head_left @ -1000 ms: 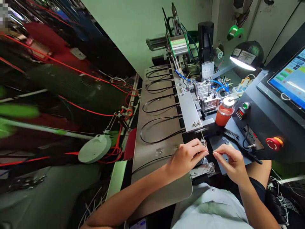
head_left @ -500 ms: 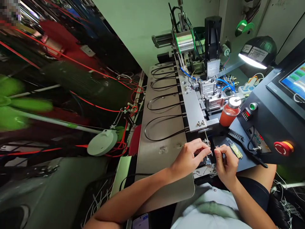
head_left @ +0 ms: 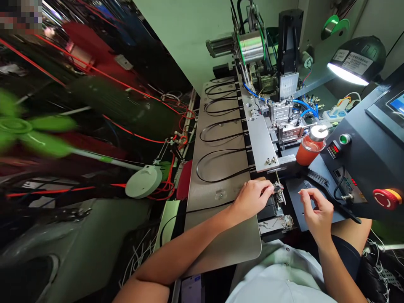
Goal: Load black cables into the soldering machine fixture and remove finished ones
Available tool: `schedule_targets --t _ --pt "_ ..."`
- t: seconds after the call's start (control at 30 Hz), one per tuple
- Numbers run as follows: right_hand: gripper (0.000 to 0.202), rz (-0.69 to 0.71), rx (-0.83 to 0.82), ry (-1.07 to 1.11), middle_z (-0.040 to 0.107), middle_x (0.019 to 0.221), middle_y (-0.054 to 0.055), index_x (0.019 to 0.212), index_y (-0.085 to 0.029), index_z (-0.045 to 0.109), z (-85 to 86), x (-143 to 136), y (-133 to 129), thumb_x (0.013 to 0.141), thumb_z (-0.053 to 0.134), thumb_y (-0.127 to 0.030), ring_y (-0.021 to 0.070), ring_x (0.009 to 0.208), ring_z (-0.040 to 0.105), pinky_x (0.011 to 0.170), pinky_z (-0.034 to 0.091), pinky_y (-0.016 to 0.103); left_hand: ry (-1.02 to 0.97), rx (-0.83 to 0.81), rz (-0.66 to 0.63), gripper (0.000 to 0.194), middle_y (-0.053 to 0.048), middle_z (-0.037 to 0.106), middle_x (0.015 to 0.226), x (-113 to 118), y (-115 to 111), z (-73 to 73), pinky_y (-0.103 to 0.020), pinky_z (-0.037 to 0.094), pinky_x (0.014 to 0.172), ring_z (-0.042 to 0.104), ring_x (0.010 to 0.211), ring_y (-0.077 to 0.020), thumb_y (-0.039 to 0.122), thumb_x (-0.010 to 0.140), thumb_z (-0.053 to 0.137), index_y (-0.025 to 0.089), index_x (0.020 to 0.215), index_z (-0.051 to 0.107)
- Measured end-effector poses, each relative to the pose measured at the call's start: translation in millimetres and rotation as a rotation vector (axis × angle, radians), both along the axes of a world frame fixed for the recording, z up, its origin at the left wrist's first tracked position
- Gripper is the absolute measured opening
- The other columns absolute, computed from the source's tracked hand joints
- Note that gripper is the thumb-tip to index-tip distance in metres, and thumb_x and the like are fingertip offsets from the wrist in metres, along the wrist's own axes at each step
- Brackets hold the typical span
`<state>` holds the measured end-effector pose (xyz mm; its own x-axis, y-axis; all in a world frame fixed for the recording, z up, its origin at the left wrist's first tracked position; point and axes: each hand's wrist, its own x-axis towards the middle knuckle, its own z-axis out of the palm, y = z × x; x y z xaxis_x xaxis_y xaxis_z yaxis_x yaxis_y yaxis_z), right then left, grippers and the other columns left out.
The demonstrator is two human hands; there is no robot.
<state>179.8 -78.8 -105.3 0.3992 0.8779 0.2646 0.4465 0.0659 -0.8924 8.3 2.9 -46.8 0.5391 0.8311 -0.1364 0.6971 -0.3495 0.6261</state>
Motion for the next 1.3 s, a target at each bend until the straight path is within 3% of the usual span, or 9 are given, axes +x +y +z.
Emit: schedule_targets --t 0.27,0.4,0.57,0.73,0.9,1.0,1.13,1.3 --pt "0.02 0.056 0.012 -0.015 0.052 0.061 -0.002 0.072 -0.019 0.057 -3.8 0 2 0.089 0.051 -0.028 0.0114 0.055 0.047 0.056 0.037 0.025 0.029 0.003 0.029 0.029 0.0 0.065 0.071 3 0 -0.6 -0.022 0.036 0.058 0.055 0.061 -0.0116 0.023 0.089 0.043 0.018 0.072 0.065" --pt "0.02 0.161 -0.035 0.011 0.054 0.067 -0.001 0.076 -0.019 0.056 -4.4 2 12 0.091 0.047 -0.029 0.0124 0.062 0.05 0.06 0.039 0.025 0.059 0.037 0.018 0.028 0.001 0.062 0.065 7 1 0.0 -0.022 0.033 0.056 0.052 0.058 -0.0111 0.021 0.088 0.043 0.018 0.069 0.064" --pt "0.025 0.328 -0.116 0.008 0.046 0.066 -0.003 0.073 -0.02 0.047 -1.4 -5 32 0.094 0.039 -0.031 0.0112 0.061 0.043 0.059 0.035 0.024 0.055 0.046 0.028 0.027 0.001 0.06 0.063 9 1 0.7 -0.022 0.032 0.055 0.05 0.056 -0.0104 0.019 0.087 0.044 0.017 0.069 0.064" --pt "0.029 0.372 -0.086 0.064 0.035 0.062 -0.005 0.067 -0.021 0.038 -4.3 -17 41 0.094 0.037 -0.031 0.0102 0.058 0.034 0.056 0.029 0.024 0.088 0.064 0.015 0.026 0.001 0.06 0.064 10 1 -0.8 -0.022 0.034 0.056 0.053 0.059 -0.0111 0.02 0.087 0.044 0.017 0.069 0.063" --pt "0.031 0.378 -0.082 0.271 0.03 0.063 -0.005 0.067 -0.021 0.034 -12.1 -21 42 0.094 0.038 -0.035 0.0099 0.057 0.031 0.053 0.027 0.023 0.132 0.268 0.008 0.022 -0.002 0.063 0.078 6 -6 -9.3 -0.021 0.039 0.059 0.058 0.067 -0.0117 0.026 0.09 0.046 0.017 0.082 0.065" --pt "0.032 0.371 -0.085 0.319 0.03 0.063 -0.005 0.066 -0.021 0.034 -13.4 -21 42 0.094 0.04 -0.037 0.0099 0.057 0.03 0.052 0.027 0.023 0.109 0.448 -0.078 0.023 -0.002 0.063 0.092 0 -12 -14.3 -0.019 0.041 0.06 0.059 0.069 -0.0095 0.025 0.093 0.042 0.021 0.1 0.064" --pt "0.033 0.369 -0.087 0.346 0.03 0.063 -0.005 0.066 -0.021 0.034 -14.3 -22 43 0.093 0.041 -0.039 0.0099 0.057 0.03 0.052 0.027 0.024 0.133 0.597 -0.214 0.031 -0.001 0.064 0.093 -5 -14 -15.4 -0.019 0.042 0.058 0.059 0.069 -0.0087 0.014 0.094 0.036 0.024 0.111 0.061" --pt "0.033 0.358 -0.091 0.385 0.028 0.064 -0.005 0.066 -0.021 0.032 -18.4 -24 42 0.093 0.04 -0.039 0.0099 0.057 0.029 0.052 0.028 0.023 0.224 0.652 -0.427 0.03 -0.005 0.066 0.087 0 -9 -10.0 -0.023 0.04 0.053 0.056 0.063 -0.0106 0.012 0.093 0.034 0.015 0.1 0.063"
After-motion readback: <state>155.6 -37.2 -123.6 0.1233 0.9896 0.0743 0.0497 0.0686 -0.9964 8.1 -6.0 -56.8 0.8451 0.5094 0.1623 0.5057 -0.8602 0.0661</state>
